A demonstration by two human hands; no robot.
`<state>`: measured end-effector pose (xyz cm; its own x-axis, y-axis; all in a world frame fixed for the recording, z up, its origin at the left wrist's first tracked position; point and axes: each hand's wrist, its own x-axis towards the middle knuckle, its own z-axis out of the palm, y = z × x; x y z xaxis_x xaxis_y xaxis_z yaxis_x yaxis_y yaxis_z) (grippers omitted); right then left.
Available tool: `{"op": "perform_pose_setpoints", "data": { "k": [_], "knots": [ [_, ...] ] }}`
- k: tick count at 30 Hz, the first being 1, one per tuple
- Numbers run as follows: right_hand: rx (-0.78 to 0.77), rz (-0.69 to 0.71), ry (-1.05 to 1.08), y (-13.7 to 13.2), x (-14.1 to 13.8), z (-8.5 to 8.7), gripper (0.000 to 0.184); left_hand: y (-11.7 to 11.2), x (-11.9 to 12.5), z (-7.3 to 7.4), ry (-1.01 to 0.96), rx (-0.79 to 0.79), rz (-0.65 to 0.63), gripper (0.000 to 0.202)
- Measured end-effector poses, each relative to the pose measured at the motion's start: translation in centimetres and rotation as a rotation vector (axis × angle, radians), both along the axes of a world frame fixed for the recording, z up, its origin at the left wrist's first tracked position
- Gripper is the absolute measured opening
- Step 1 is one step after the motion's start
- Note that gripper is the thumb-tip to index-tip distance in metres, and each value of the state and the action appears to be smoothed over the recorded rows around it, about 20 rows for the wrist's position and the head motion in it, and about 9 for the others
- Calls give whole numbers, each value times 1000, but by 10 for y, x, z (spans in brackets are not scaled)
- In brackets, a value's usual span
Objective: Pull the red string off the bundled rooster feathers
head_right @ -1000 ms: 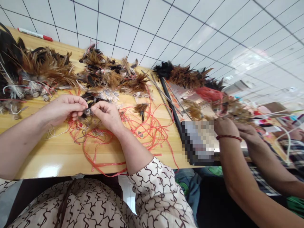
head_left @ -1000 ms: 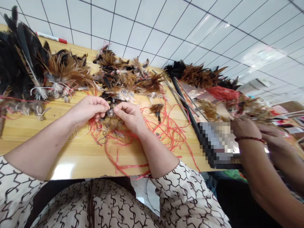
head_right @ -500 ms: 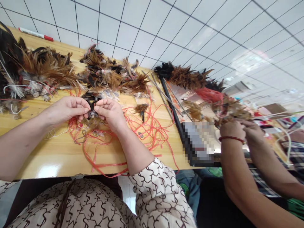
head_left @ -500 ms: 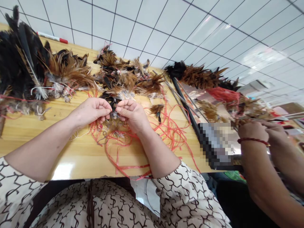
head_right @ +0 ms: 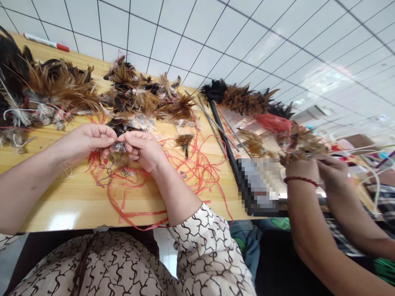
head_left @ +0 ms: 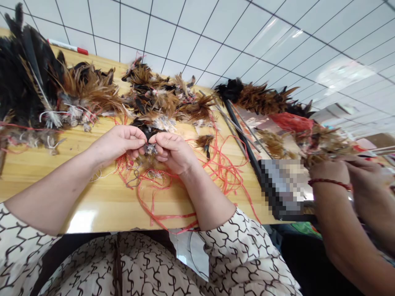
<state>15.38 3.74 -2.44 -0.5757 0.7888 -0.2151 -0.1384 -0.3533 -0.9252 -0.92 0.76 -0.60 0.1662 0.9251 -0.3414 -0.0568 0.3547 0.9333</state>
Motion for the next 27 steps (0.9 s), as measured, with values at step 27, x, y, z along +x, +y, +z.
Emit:
{"op": "perform_pose_setpoints", "data": {
  "k": [27],
  "knots": [
    [702,-218,-276,4,6,0,43,-7,4,1,-188,14,63,18]
  ]
}}
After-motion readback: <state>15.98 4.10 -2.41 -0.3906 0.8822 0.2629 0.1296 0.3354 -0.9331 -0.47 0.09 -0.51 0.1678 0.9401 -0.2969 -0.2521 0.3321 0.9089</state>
